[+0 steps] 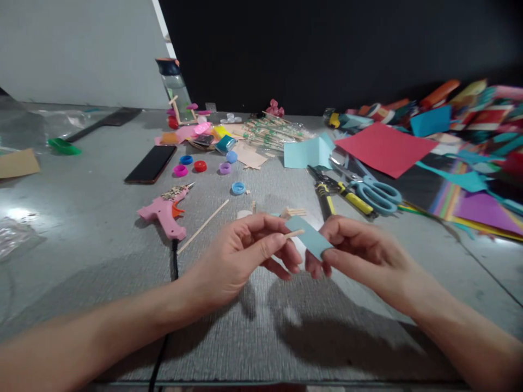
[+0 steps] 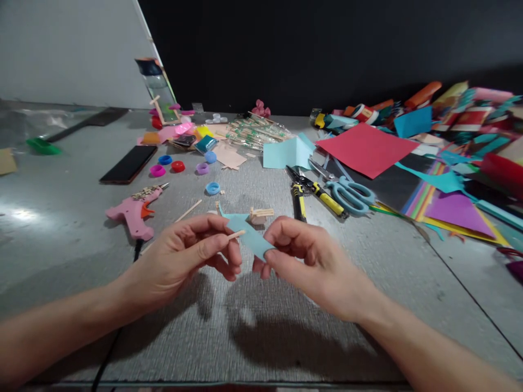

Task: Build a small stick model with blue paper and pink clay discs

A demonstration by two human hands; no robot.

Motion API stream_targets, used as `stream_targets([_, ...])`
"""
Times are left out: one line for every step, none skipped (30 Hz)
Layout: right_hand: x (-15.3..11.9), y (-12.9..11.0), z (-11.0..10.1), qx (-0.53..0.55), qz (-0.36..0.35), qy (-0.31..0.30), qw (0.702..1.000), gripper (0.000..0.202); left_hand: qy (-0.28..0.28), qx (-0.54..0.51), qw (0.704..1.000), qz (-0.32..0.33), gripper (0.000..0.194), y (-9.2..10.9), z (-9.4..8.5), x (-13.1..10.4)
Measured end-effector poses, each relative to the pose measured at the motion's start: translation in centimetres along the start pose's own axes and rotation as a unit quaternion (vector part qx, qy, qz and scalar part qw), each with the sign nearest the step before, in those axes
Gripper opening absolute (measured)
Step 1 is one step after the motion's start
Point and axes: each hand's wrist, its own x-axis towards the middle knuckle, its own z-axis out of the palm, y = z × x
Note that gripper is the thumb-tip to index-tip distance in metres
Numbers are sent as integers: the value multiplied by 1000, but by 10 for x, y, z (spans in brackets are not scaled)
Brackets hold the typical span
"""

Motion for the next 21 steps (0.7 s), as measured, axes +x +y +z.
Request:
stream_targets([-1, -2, 1, -31, -3, -9, 999, 16, 1, 9, 1000, 4, 8, 0, 0, 0])
stream_targets([-1, -3, 2, -58, -12, -8, 998, 19, 1, 21, 1000, 6, 9, -1, 1, 0])
stream_targets([-2, -5, 4, -81, -22, 0, 996, 21, 3, 34, 999, 7, 9, -1, 2, -1])
stream_targets([-2, -5, 6, -101, -32, 9, 994, 23, 7, 46, 999, 9, 9, -1, 3, -1])
stream_targets([-3, -6, 8, -122, -36, 16, 992, 25, 12, 56, 998, 12, 9, -2, 4, -2])
stream_targets([-3, -6, 9, -141, -39, 21, 989, 27, 17, 63, 998, 15, 9, -2, 5, -3])
stream_targets([-4, -6, 11, -156, -38, 22, 987, 28, 20, 68, 997, 19, 9, -2, 6, -3])
stream_targets([-4, -5, 12, -165, -34, 20, 986, 28, 23, 69, 997, 23, 10, -3, 7, -4])
stream_targets([-4, -5, 12, -170, -30, 15, 985, 28, 25, 69, 997, 25, 10, -3, 8, -4])
stream_targets([-4, -5, 13, -175, -27, 12, 984, 28, 26, 69, 997, 27, 10, -3, 8, -4])
stream_targets([-4, -5, 13, -181, -24, 10, 983, 29, 28, 69, 997, 27, 10, -3, 9, -4])
stream_targets([-4, -5, 13, -188, -24, 10, 982, 29, 31, 69, 997, 26, 10, -3, 9, -4])
stream_targets([-4, -5, 14, -193, -26, 12, 981, 30, 35, 71, 997, 27, 10, -3, 9, -4])
stream_targets([-3, -5, 14, -192, -32, 18, 981, 30, 37, 75, 996, 29, 10, -4, 8, -4])
stream_targets([-3, -5, 14, -186, -37, 26, 981, 29, 38, 81, 995, 32, 11, -5, 8, -4])
stream_targets([-3, -5, 15, -176, -41, 35, 983, 27, 37, 87, 995, 37, 11, -6, 8, -4])
stream_targets([-2, -4, 15, -166, -45, 45, 984, 24, 36, 94, 994, 41, 12, -7, 8, -5])
stream_targets([-2, -4, 15, -159, -48, 55, 985, 21, 33, 100, 993, 45, 13, -9, 7, -5])
stream_targets([-1, -3, 15, -157, -50, 65, 984, 18, 31, 107, 993, 46, 13, -10, 7, -5])
stream_targets([-1, -3, 15, -160, -51, 74, 983, 17, 30, 116, 992, 47, 13, -11, 7, -6])
stream_targets([-1, -3, 15, -168, -53, 81, 981, 18, 27, 128, 990, 49, 13, -12, 7, -6])
